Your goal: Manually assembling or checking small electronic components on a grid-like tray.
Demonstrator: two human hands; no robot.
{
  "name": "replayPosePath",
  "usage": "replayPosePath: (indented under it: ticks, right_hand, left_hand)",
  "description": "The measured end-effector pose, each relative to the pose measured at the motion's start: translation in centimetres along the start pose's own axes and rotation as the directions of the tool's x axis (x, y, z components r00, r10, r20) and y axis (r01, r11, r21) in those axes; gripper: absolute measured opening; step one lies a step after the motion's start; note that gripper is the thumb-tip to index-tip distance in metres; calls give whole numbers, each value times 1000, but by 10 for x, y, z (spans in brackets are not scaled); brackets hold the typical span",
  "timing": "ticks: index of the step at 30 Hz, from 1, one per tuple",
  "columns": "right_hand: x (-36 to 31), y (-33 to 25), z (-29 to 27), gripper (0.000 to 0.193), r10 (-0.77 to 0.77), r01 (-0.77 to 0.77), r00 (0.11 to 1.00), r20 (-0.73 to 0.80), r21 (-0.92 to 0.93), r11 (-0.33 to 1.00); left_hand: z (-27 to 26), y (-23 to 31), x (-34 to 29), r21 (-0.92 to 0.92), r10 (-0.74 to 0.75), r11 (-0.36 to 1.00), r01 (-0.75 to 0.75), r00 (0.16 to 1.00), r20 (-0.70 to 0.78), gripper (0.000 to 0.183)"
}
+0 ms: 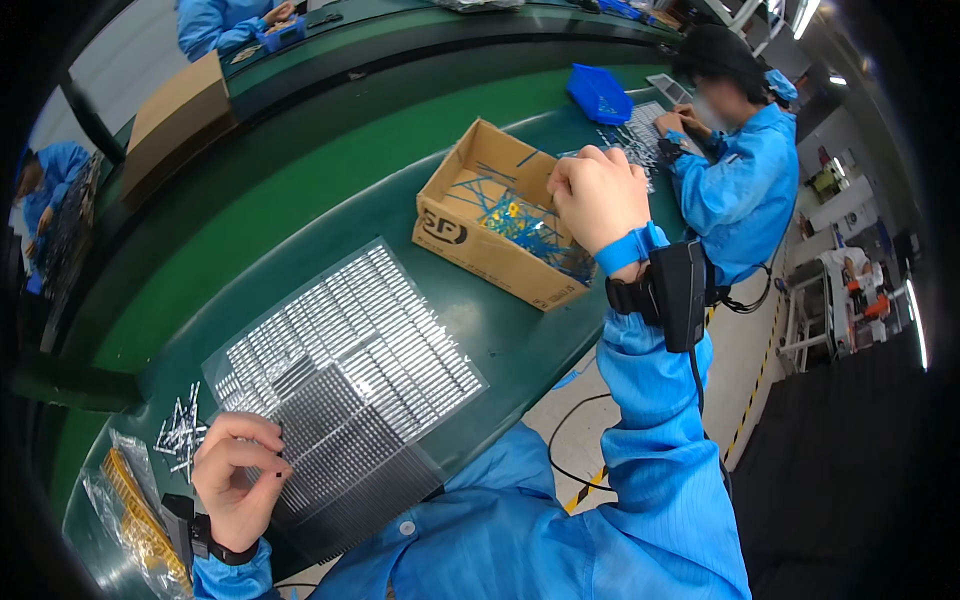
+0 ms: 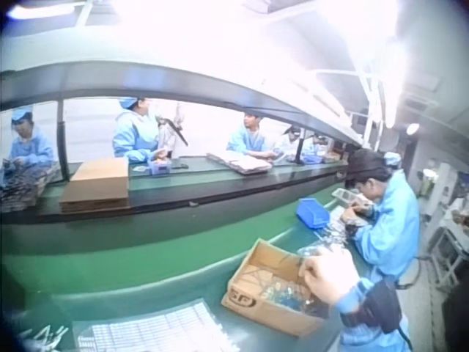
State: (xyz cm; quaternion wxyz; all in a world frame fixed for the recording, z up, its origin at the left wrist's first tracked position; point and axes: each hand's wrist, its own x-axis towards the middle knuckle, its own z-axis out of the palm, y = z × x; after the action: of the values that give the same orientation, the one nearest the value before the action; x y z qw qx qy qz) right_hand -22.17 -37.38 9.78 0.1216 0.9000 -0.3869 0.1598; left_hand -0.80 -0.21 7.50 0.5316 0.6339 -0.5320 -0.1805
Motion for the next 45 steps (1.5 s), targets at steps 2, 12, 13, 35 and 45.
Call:
replayPosePath:
  ticks: [2,12,13,35,45]
  right_hand:
    - [-3,12,-2,11,46,-46,999,9,-35,998]
    - [-11,-14,-9,28,53,88,913,-405,322,943]
    - [-14,-28,-17,23,52,124,905,-422,379,917]
    - [-115,-215,-8,20,-427,448,868,-256,775,446]
    - [-123,-246,15,14,-294,449,884,-364,836,316]
  left_hand:
    - [-1,-2,-1,-4,-24,1000,25,999,34,19]
    - [-13,-19,-19,130,-196,973,189,980,46,16]
    - [-15,-23,-19,150,-194,972,183,979,61,18]
    - [2,-35,-19,91,-431,902,422,891,142,62]
    - [-9,-36,-19,22,-491,865,500,839,233,57]
